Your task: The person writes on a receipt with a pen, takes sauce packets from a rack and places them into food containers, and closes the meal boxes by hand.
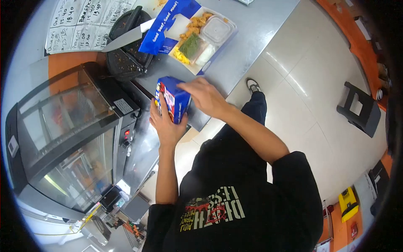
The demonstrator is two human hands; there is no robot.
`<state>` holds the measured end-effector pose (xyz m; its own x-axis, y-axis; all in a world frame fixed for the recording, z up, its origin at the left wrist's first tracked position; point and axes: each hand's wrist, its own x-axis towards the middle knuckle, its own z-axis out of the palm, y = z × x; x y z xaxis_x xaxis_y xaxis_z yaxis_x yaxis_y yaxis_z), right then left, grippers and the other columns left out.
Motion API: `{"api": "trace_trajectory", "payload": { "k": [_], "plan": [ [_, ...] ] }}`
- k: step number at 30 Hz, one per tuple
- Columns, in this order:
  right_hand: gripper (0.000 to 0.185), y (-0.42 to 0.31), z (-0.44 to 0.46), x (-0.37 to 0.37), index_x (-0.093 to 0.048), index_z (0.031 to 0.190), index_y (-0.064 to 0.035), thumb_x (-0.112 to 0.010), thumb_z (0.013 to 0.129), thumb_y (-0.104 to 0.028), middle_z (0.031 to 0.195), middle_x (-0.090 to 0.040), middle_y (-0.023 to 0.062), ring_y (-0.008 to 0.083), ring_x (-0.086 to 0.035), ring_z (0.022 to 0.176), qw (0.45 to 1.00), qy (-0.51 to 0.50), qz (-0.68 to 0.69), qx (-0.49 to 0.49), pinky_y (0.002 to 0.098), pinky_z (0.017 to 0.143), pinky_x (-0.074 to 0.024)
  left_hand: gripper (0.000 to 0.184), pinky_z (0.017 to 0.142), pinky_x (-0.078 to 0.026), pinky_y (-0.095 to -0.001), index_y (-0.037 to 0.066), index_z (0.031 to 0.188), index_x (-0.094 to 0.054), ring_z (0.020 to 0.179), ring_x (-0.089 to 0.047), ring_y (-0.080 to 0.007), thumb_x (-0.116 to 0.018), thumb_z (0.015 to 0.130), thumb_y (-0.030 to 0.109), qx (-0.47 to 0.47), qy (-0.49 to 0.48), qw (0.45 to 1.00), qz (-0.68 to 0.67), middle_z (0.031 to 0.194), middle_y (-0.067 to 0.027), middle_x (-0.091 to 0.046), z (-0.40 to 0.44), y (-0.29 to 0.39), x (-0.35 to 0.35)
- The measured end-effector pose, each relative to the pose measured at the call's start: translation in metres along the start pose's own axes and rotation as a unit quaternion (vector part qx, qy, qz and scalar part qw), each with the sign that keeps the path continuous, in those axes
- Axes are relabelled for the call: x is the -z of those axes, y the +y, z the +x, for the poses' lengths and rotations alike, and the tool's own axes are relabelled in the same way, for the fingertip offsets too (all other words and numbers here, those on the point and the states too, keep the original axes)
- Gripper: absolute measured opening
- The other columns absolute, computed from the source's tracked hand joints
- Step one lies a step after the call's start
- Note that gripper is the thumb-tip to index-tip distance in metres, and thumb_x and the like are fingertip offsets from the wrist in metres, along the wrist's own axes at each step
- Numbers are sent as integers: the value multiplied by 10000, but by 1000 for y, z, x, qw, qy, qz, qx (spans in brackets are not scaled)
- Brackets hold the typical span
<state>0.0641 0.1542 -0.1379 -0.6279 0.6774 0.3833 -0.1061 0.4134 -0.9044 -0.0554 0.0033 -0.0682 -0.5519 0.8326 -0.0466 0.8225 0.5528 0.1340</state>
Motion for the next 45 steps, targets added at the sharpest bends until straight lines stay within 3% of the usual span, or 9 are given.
{"api": "trace_trajectory", "payload": {
  "k": [5, 10, 13, 20, 32, 35, 42, 44, 45],
  "plan": [
    [483, -2, -9, 5, -634, 1341, -57, -565, 883, 81, 1303, -675, 162, 373, -588, 1140, 991, -90, 76, -69, 442, 1038, -458, 1139, 1143, -280, -615, 64, 1629, -283, 1406, -367, -509, -873, 684, 297, -58, 1, 998, 6, 1599, -330, -280, -6, -17, 0],
    [445, 7, -2, 7, -582, 1401, -66, -588, 964, 22, 1255, -667, 132, 308, -594, 1101, 957, -111, 221, -149, 406, 992, -478, 1125, 1163, -259, -614, 54, 1607, -319, 1427, -340, -520, -891, 658, 250, -68, 1, 997, -27, 1599, -338, -276, -9, -23, 0],
    [475, 4, 7, 14, -542, 1444, -49, -660, 983, -59, 1227, -665, 116, 188, -598, 1077, 902, -158, 301, -266, 340, 904, -525, 1123, 1166, -296, -599, 60, 1604, -326, 1435, -350, -518, -900, 651, 213, -55, -2, 997, -46, 1602, -324, -302, -7, -21, 6],
    [592, -9, 50, 4, -525, 1437, 66, -752, 924, -124, 1188, -607, 102, 179, -589, 1107, 721, -157, 416, -532, 303, 977, -495, 1153, 1194, -326, -543, 70, 1620, -306, 1475, -345, -467, -913, 645, 171, -21, -65, 993, -99, 1623, -286, -310, 3, -17, 29],
    [755, -10, 39, 5, -515, 1443, 52, -848, 811, -191, 1275, -553, 165, 236, -590, 1112, 742, -123, 456, -476, 349, 963, -518, 1156, 1151, -339, -582, 52, 1612, -296, 1419, -362, -512, -918, 653, 225, -33, -55, 997, -50, 1602, -311, -295, 4, -15, 25],
    [737, -26, 36, 5, -572, 1413, -63, -903, 776, -228, 1248, -571, 134, 220, -600, 1072, 861, -140, 269, -408, 351, 958, -520, 1199, 1163, -313, -606, 65, 1627, -252, 1446, -335, -515, -920, 646, 239, -6, -83, 997, -7, 1611, -306, -275, 4, -10, 24],
    [752, -34, 48, 1, -608, 1352, -79, -944, 711, -283, 1209, -608, 126, 231, -608, 1071, 874, -144, 227, -406, 351, 940, -517, 1220, 1187, -265, -632, 76, 1646, -195, 1514, -257, -499, -895, 654, 196, 29, -125, 991, -36, 1647, -306, -217, 6, -10, 34],
    [760, -24, 52, 12, -610, 1356, -85, -948, 703, -277, 1208, -616, 124, 231, -611, 1080, 852, -174, 303, -389, 353, 937, -519, 1116, 1135, -401, -525, 50, 1633, -250, 1435, -417, -476, -830, 679, 78, 42, -115, 985, -122, 1603, -304, -330, 13, -5, 51],
    [795, -22, 53, 23, -599, 1378, -86, -950, 685, -253, 1275, -609, 137, 277, -621, 1139, 889, -214, 269, -301, 384, 977, -518, 1090, 1107, -441, -490, 47, 1628, -269, 1399, -467, -471, -813, 683, 52, 73, -117, 973, -185, 1579, -303, -375, 14, -6, 56]
  ]
}}
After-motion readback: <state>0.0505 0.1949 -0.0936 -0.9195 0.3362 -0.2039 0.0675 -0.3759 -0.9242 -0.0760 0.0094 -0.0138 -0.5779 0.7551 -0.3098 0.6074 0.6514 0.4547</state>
